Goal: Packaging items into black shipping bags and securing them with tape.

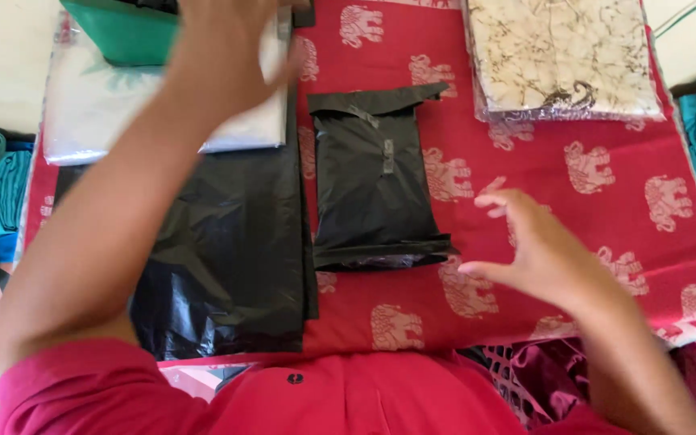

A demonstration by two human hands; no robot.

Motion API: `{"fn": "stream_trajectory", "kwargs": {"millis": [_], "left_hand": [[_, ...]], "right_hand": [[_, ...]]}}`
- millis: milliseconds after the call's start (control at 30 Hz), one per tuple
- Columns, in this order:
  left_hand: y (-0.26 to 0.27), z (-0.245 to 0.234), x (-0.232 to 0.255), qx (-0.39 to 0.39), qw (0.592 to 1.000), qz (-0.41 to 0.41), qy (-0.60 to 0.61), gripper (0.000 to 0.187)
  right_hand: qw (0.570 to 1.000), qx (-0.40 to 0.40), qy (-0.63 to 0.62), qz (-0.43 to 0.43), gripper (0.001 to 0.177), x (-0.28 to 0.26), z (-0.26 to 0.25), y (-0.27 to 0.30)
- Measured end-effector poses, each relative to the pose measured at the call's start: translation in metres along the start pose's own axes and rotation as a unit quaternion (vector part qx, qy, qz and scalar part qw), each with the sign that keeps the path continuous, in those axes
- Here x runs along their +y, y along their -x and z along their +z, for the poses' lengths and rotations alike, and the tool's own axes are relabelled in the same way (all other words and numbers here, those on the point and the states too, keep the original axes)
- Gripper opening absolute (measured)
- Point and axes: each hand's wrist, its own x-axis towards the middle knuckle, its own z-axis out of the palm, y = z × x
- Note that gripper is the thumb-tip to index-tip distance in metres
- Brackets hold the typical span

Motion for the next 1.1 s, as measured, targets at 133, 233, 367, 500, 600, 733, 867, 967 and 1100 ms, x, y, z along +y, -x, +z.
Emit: {"fn": "stream_trajectory", "kwargs": {"millis": [133,233,367,500,600,733,867,967,1100], "left_hand": [[0.049,-0.062,0.100,-0.158,0.960,0.083,0.217,0.060],[0.109,-0.053,0.133,-0.195,0.937,0.099,0.271,0.062],[0.150,-0.033,0.147,-0.213,0.940,0.070,0.258,0.067],[0.166,-0.019,0.156,-0.148,0.965,0.057,0.207,0.056],[0.164,-0.012,0.161,-0.065,0.981,0.080,0.162,0.042],[0.157,-0.004,0.170,0.036,0.986,0.103,0.127,0.020],[0.151,-0.007,0.179,0.067,0.984,0.113,0.124,0.022],[0.147,-0.007,0.185,0.112,0.980,0.122,0.106,0.016],[0.158,0.004,0.187,0.074,0.979,0.132,0.138,0.022]], "right_hand": [[0.995,0.074,-0.017,-0.059,0.096,0.006,0.041,0.017],[0.955,0.206,0.044,-0.207,0.092,0.028,0.075,0.013],[0.933,0.252,0.088,-0.241,0.087,0.035,0.104,0.006],[0.904,0.295,0.125,-0.282,0.077,0.038,0.124,-0.006],[0.881,0.327,0.154,-0.306,0.062,0.038,0.131,-0.011],[0.838,0.369,0.190,-0.354,0.043,0.026,0.118,-0.008],[0.822,0.374,0.205,-0.378,0.040,0.020,0.117,-0.008],[0.818,0.366,0.197,-0.398,0.033,0.021,0.122,-0.015],[0.824,0.340,0.179,-0.417,0.034,0.024,0.129,-0.020]]}}
